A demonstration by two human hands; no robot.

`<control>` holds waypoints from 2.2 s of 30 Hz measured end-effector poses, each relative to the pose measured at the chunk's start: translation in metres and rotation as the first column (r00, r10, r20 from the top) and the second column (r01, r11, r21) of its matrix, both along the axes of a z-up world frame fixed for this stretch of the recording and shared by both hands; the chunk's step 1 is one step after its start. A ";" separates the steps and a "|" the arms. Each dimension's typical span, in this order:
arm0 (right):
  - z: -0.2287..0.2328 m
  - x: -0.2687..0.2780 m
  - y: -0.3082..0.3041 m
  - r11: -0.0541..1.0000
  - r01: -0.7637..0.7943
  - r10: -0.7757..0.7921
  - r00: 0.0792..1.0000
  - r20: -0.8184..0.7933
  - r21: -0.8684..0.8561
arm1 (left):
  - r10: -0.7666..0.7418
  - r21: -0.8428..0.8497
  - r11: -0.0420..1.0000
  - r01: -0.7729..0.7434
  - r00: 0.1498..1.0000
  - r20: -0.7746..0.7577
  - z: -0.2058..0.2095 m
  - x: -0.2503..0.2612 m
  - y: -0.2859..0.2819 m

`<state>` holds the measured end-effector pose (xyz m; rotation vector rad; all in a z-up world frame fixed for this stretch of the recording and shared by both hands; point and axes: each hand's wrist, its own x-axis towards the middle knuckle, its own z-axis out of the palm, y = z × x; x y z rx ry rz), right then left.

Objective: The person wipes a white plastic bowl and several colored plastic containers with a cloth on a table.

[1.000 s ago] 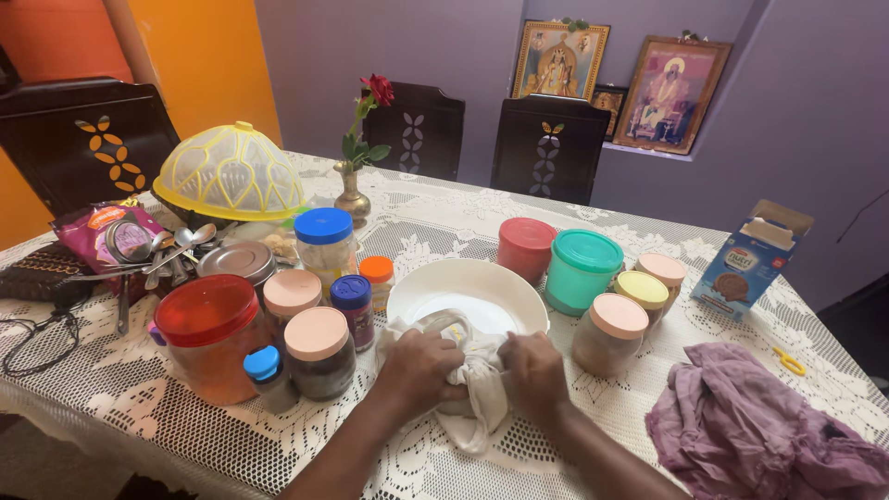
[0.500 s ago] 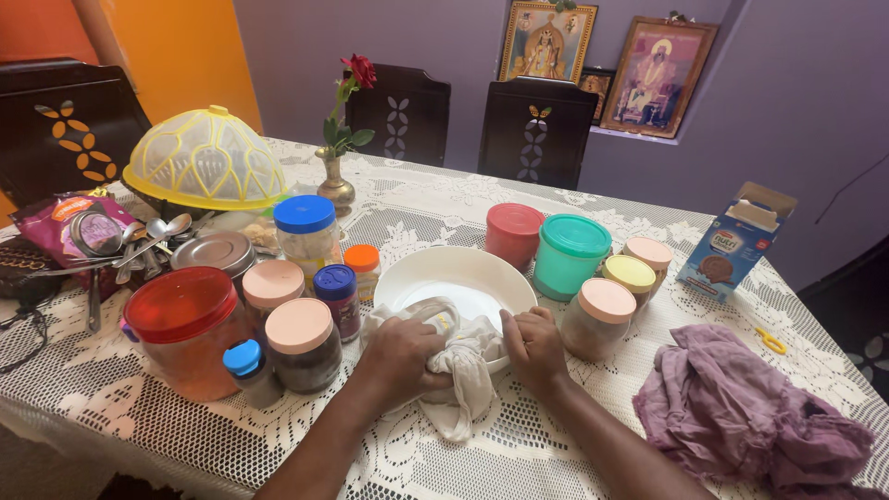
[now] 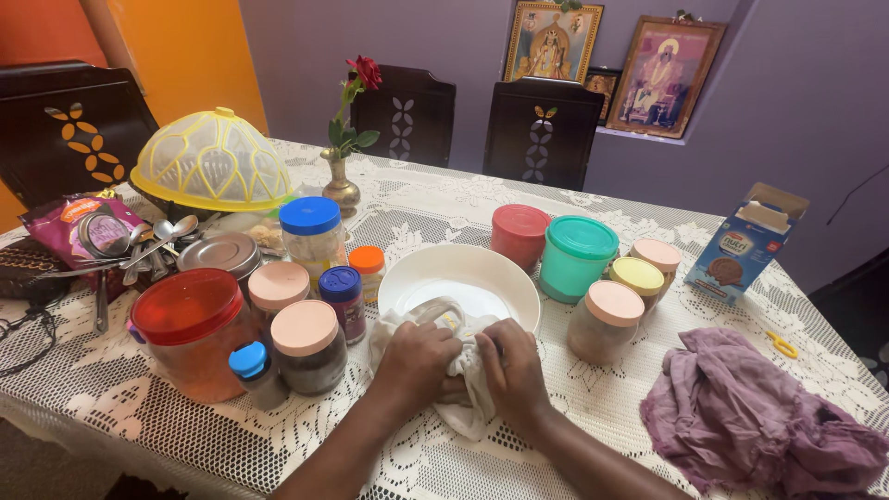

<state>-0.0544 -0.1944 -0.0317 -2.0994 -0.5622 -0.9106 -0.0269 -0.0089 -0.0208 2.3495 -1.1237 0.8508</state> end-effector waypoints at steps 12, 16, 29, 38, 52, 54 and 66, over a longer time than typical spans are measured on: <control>-0.012 0.014 -0.018 0.999 0.025 -0.028 0.998 0.063 0.045 | -0.154 -0.376 0.920 0.111 0.984 -0.086 0.022 -0.022 0.011; -0.015 0.034 -0.033 0.953 0.252 -0.265 0.962 0.063 0.168 | 0.292 -0.208 0.914 -0.349 0.920 -0.261 0.025 -0.016 0.012; -0.020 0.044 -0.038 0.948 0.241 -0.230 0.970 -0.077 0.208 | 0.134 -0.053 0.985 -0.162 0.927 -0.350 0.030 -0.026 0.006; 0.014 -0.024 -0.005 0.885 -0.048 0.102 0.990 0.093 -0.464 | -0.550 -0.783 0.622 -0.003 0.710 -0.439 0.014 -0.008 0.005; 0.001 -0.015 -0.036 0.978 -0.012 0.031 0.995 0.090 -0.207 | 0.112 0.258 0.966 -0.020 0.932 -0.346 0.016 -0.005 0.005; 0.006 -0.017 -0.026 0.941 -0.050 0.063 0.998 0.031 -0.334 | 0.040 0.194 0.981 0.021 0.951 -0.306 0.014 -0.001 -0.004; 0.021 -0.004 -0.046 0.840 -0.143 0.137 0.989 -0.050 -0.524 | 0.255 -0.067 0.956 -0.287 0.919 -0.300 0.010 -0.008 0.008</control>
